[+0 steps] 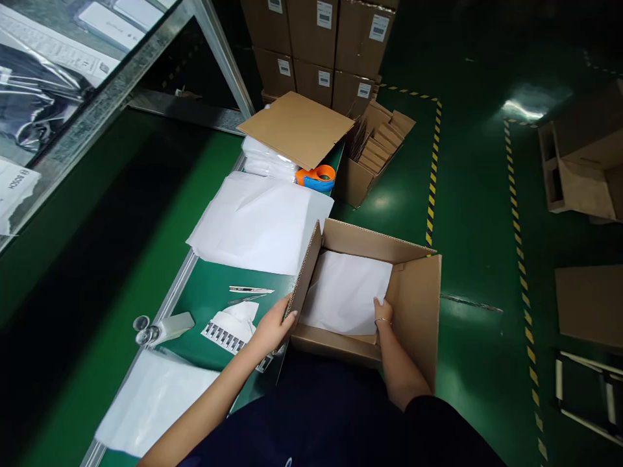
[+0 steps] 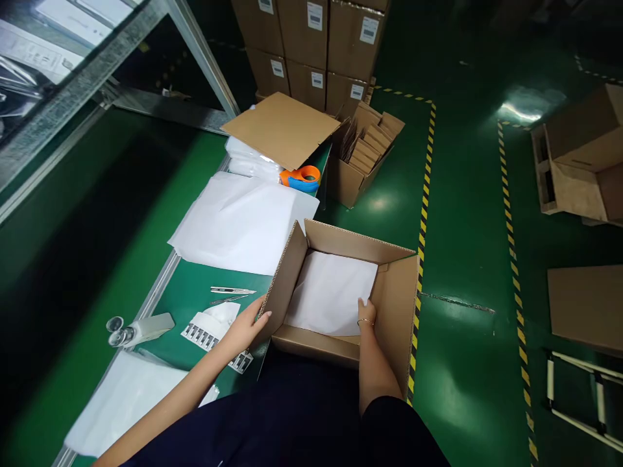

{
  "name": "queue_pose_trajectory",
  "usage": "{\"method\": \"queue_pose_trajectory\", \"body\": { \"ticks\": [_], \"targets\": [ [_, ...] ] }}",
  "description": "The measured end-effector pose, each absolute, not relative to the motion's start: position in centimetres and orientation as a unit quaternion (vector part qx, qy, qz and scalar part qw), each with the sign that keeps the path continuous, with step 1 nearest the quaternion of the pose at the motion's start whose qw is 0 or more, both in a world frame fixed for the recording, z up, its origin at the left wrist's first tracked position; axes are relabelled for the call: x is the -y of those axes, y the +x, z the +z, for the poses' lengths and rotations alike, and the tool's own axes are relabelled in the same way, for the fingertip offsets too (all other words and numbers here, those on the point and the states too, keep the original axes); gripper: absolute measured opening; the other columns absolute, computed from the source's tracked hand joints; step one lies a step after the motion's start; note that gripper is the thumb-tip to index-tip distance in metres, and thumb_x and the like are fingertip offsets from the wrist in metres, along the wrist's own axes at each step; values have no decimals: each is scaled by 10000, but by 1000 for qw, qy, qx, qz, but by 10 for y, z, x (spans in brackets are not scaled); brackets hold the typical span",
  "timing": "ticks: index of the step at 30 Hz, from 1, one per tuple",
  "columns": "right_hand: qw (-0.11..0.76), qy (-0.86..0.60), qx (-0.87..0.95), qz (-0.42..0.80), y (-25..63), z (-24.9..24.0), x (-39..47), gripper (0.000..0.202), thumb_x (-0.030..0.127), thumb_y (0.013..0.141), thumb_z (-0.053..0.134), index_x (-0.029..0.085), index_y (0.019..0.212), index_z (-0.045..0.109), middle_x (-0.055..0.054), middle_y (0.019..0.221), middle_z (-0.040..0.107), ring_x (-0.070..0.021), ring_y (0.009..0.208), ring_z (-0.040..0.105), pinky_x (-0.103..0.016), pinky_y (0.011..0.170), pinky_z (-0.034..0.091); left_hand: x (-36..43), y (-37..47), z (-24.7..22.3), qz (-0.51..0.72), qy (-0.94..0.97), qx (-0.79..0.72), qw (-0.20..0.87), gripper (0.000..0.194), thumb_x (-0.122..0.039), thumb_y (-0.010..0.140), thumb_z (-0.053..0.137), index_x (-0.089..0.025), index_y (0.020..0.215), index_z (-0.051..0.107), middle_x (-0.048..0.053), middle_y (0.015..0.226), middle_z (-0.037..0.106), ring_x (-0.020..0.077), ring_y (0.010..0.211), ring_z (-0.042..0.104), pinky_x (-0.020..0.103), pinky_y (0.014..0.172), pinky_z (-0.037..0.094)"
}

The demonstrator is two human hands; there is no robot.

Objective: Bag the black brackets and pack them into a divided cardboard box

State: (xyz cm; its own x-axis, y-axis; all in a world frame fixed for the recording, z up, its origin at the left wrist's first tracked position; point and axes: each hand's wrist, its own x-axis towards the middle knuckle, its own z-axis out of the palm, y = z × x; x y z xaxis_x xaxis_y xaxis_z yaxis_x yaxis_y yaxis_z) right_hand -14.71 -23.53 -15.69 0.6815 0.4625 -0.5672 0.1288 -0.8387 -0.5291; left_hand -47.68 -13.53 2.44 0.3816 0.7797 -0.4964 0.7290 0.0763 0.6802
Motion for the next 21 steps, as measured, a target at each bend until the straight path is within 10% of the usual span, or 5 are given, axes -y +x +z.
{"method": "queue_pose_trajectory", "body": {
  "ticks": [9, 15, 21],
  "targets": [
    [213, -867, 270, 360, -182, -88, 201, 396, 330, 919, 553, 153, 1273, 532, -154, 1341, 524, -276, 1206, 532, -501, 1033, 418, 153, -461, 63, 118, 742, -579, 317, 512, -392, 893, 450, -256, 1386, 438, 96, 1388, 535, 289, 1314, 472, 465, 1108, 381],
    [229, -713, 470, 468, -184, 27, 272, 272, 294, 788, 642, 232, 1050, 681, -49, 1017, 726, -213, 967, 675, -325, 921, 511, 206, -339, 59, 72, 740, -464, 481, 425, -370, 920, 385, -208, 1275, 553, 114, 1296, 605, 247, 1209, 569, 404, 1054, 438],
    [347, -645, 465, 497, -29, 81, 415, 345, 464, 895, 481, 296, 1134, 667, -70, 1041, 736, -230, 955, 703, -388, 892, 557, 238, -230, 19, 82, 722, -480, 492, 529, -465, 910, 382, -158, 1316, 526, 139, 1350, 579, 249, 1215, 574, 384, 1023, 454]
  ]
}}
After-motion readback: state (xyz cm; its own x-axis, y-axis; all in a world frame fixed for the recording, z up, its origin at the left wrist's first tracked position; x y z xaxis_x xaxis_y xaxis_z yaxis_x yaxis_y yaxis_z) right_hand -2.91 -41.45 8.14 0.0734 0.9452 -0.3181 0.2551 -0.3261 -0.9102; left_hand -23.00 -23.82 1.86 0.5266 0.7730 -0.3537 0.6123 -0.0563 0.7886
